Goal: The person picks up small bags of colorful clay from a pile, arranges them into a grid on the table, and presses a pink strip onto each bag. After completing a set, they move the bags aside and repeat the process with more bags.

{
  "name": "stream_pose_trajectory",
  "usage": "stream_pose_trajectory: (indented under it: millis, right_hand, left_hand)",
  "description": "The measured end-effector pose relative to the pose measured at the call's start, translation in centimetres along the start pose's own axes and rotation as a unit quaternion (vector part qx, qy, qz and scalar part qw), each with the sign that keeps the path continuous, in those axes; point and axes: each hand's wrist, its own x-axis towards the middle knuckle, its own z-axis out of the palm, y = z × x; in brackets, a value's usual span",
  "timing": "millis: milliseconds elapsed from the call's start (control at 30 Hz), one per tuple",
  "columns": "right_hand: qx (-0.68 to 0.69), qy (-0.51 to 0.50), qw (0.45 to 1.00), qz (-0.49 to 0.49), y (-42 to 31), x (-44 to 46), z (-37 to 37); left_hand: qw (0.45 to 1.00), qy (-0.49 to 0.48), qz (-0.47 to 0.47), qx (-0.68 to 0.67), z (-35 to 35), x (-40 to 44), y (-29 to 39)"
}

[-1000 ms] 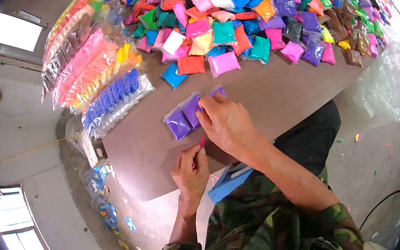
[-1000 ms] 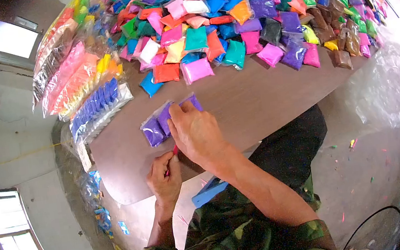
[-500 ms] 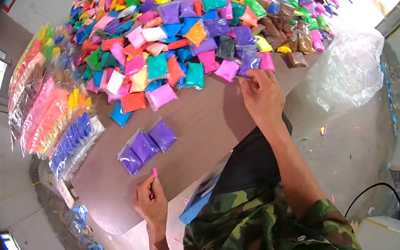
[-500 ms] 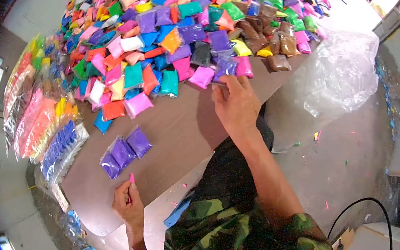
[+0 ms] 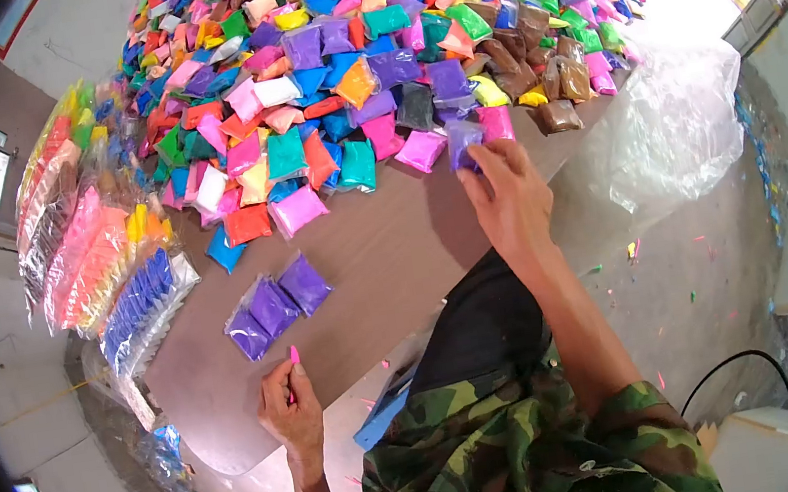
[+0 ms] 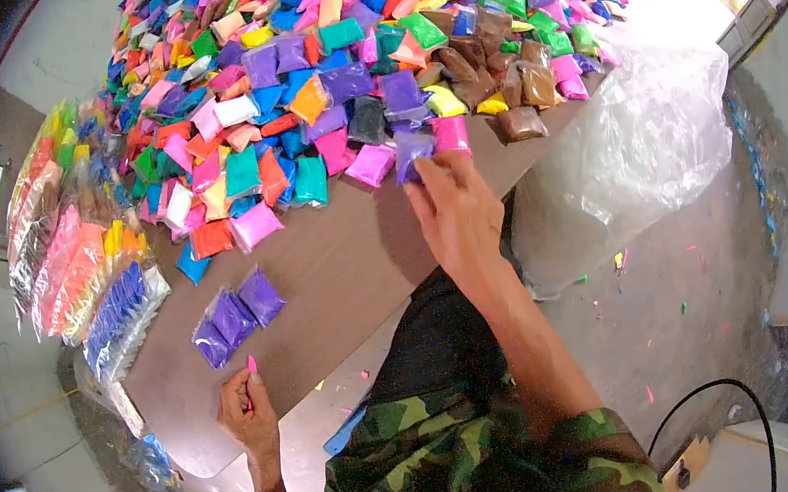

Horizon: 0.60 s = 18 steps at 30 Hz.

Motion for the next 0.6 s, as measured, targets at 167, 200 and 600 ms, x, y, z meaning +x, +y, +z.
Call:
stream_pose_trajectory:
  millis: [167, 200, 600]
  right_hand:
    - [0.068, -0.098, 0.986, -0.119, -2.1, -4.9, -2.5]
    - [0.069, -0.099, 0.984, -0.129, -2.5, -5.5, -2.6]
    - [0.112, -0.027, 0.989, -0.094, -3.7, -7.5, -0.6]
  left_hand:
    - [1.000, -0.009, -0.008, 0.007, -0.3, 0.1, 0.7]
    - [1.000, -0.010, -0.007, -0.004, 0.0, 0.0, 0.6]
    - [0.971, -0.088, 0.184, -0.125, 8.7, 7.0, 11.9]
